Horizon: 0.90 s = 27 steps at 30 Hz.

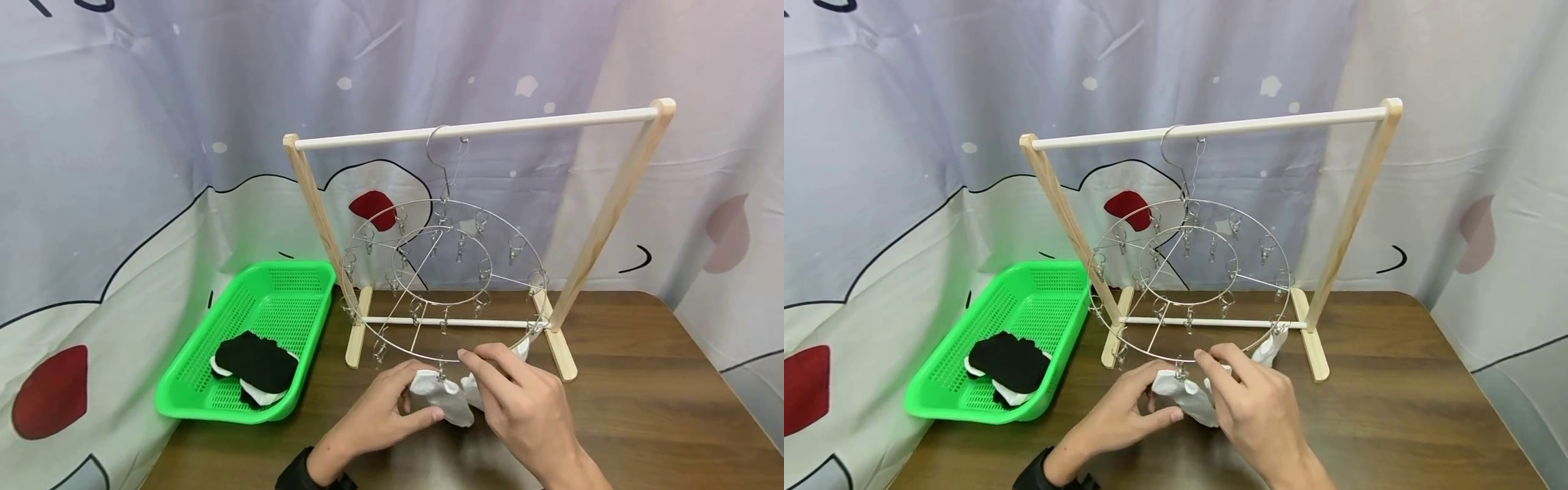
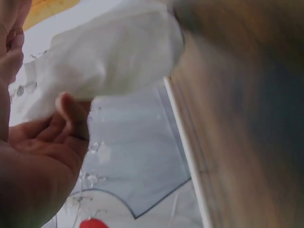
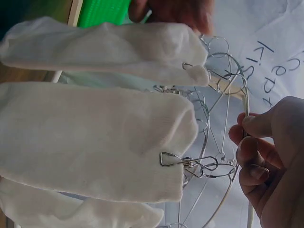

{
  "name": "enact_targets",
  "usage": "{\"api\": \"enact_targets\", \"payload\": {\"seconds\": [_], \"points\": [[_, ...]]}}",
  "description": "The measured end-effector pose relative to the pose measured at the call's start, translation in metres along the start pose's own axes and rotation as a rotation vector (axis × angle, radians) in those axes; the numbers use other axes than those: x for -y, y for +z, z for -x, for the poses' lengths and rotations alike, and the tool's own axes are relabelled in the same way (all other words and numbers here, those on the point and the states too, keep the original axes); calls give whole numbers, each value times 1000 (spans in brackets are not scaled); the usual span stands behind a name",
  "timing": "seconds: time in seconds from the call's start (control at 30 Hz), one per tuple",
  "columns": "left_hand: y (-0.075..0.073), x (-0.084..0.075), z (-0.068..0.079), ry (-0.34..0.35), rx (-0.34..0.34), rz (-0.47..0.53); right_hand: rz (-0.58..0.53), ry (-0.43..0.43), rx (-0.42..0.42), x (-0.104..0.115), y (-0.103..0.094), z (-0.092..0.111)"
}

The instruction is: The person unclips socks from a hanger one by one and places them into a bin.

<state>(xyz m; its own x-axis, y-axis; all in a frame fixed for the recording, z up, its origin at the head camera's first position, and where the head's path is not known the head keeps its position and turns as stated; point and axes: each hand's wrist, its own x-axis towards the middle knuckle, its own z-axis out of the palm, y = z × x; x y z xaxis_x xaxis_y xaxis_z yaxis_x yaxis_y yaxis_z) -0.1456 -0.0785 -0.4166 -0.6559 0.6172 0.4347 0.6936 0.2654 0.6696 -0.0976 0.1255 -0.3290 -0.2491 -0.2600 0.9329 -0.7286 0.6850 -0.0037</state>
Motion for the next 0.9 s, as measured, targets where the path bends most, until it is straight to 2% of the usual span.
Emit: {"api": "enact_targets", "payload": {"seconds": [0.13,0.2,0.33,0.57,0.77,0.9], "points": [[1,-19,-4,48,-91,101,-2,3,-1,2,2,-1],[0,-27,-5,57,-114,127,-3,7,-1,2,2,-1],[-1,-35,-4,25,-113,193,-13,20,-7,3,1,-1],[0,-36,-8,38,-141,300,-57,16,-125,6,9,1],[4,-39,-9,58,-149,325,-125,-5,-28,12,18,9],[5,-43,-9,84,-162,313,-218,-20,-19,15,24,12]]}}
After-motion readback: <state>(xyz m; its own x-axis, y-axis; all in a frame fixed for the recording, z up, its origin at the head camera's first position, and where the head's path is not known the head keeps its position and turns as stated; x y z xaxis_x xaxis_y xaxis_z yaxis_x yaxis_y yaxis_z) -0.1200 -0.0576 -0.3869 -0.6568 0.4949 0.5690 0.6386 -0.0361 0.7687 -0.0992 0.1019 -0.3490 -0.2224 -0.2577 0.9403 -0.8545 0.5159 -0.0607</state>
